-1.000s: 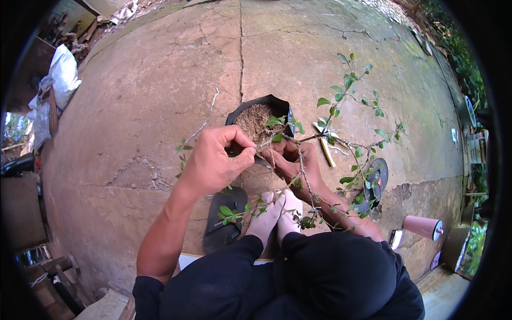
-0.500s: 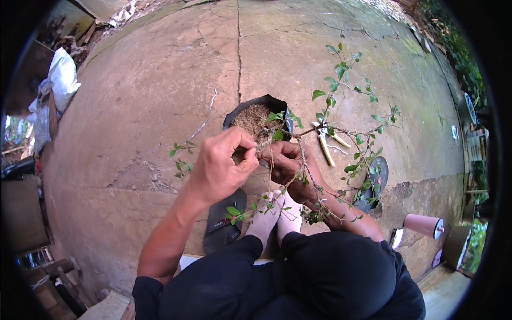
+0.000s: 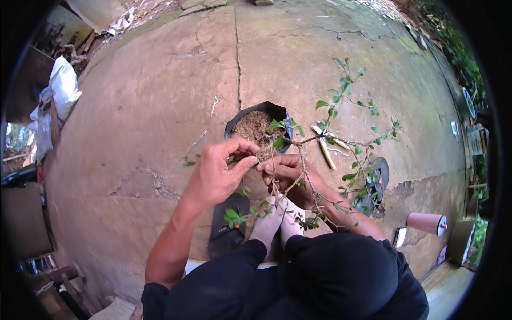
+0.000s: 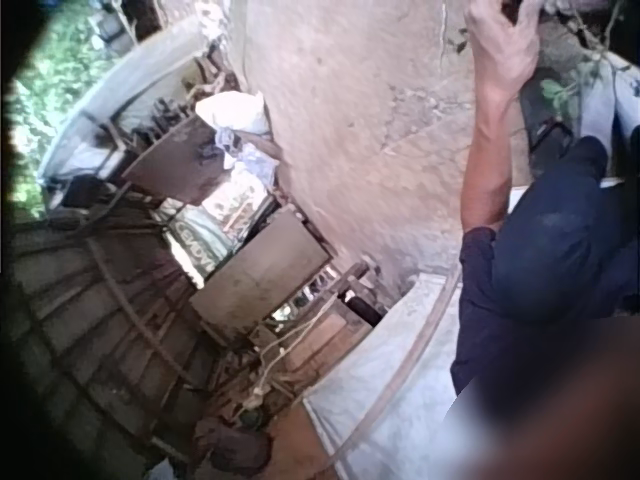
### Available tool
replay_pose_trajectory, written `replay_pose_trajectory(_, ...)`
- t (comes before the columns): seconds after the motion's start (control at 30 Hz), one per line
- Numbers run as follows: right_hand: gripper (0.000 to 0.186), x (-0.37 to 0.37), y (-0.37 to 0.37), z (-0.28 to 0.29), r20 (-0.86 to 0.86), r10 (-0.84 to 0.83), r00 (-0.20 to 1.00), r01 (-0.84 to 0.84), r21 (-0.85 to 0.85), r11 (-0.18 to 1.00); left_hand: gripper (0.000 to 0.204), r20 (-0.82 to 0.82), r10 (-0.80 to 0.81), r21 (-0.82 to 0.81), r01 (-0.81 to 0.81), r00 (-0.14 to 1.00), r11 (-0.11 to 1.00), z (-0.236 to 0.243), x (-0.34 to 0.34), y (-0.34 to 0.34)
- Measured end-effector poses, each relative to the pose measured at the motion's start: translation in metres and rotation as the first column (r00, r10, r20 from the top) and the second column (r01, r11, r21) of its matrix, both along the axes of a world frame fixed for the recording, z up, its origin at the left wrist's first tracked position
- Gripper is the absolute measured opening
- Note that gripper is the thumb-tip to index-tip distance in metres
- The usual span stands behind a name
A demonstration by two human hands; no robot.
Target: The person sits on the floor and wraps thin wire around the branches of a small potted plant to shape them. They use both hands to bend and secure the wire, occasionally using pliers to cut the wire. The task continues throughout the clip with repeated wrapping and cutting actions.
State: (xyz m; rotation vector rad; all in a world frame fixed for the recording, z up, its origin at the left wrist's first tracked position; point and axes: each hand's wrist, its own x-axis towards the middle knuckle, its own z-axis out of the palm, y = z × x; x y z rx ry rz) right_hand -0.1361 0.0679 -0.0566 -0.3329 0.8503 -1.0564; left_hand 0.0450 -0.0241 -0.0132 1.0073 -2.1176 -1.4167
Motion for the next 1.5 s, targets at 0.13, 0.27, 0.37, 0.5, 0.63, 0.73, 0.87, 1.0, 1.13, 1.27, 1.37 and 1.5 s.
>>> replay_pose_trajectory(0.13, 0.02, -0.001, 0.002, -0.002, 0.058, 0.009, 0.998, -0.004, -0.086, 0.996, 0.014, -0.1, 0.006, 0.046, -0.001, 0.995, 0.999, -0.003, -0.003, 0.001)
replay_pose_trajectory(0.27, 0.022, -0.011, 0.0, -0.003, -0.11, 0.0, 0.994, -0.018, -0.161, 0.987, 0.013, -0.121, 0.079, 0.215, -0.051, 0.99, 0.975, 0.0, -0.007, 0.007)
replay_pose_trajectory(0.37, 0.02, -0.015, 0.003, -0.001, -0.11, -0.052, 0.992, 0.033, -0.174, 0.984, 0.014, -0.112, 0.124, 0.284, -0.088, 0.986, 0.955, 0.006, -0.011, 0.007)
replay_pose_trajectory(0.5, 0.017, -0.013, 0.005, 0.0, -0.23, -0.041, 0.972, -0.009, -0.212, 0.977, 0.023, 0.045, 0.098, 0.219, -0.105, 0.994, 0.97, 0.015, -0.018, 0.005)
replay_pose_trajectory(0.63, 0.016, -0.006, 0.005, -0.005, -0.309, -0.078, 0.948, -0.02, -0.301, 0.953, 0.035, 0.17, 0.037, 0.05, -0.046, 0.985, 0.998, 0.019, -0.027, 0.0)
replay_pose_trajectory(0.73, 0.018, -0.011, 0.003, -0.008, -0.283, -0.052, 0.958, -0.044, -0.321, 0.946, 0.028, 0.188, -0.075, 0.134, 0.05, 0.979, 0.99, 0.023, -0.026, -0.009)
replay_pose_trajectory(0.87, 0.02, -0.015, 0.004, -0.009, -0.264, -0.029, 0.964, -0.041, -0.255, 0.966, 0.021, 0.139, -0.205, 0.295, 0.158, 0.969, 0.942, 0.025, -0.021, -0.02)
replay_pose_trajectory(1.0, 0.018, -0.016, 0.002, -0.008, -0.16, -0.051, 0.986, 0.014, -0.224, 0.974, 0.02, 0.126, -0.197, 0.363, 0.14, 0.972, 0.921, 0.026, -0.017, -0.023)
replay_pose_trajectory(1.13, 0.018, -0.02, 0.001, -0.008, -0.008, -0.036, 0.999, 0.034, -0.171, 0.985, 0.023, 0.122, -0.223, 0.369, 0.164, 0.967, 0.915, 0.028, -0.016, -0.025)
replay_pose_trajectory(1.27, 0.021, -0.015, 0.002, -0.009, 0.118, -0.082, 0.99, 0.108, -0.231, 0.967, 0.025, 0.055, -0.145, 0.373, 0.114, 0.988, 0.921, 0.027, -0.008, -0.024)
replay_pose_trajectory(1.37, 0.023, -0.001, 0.004, -0.013, -0.115, -0.161, 0.98, 0.119, -0.31, 0.943, 0.026, 0.017, 0.064, 0.393, -0.065, 0.998, 0.917, 0.017, -0.001, -0.015)
replay_pose_trajectory(1.5, 0.017, 0.018, 0.002, -0.018, -0.367, -0.318, 0.874, 0.119, -0.472, 0.873, 0.028, -0.096, 0.119, 0.371, -0.075, 0.988, 0.926, 0.006, 0.012, -0.005)
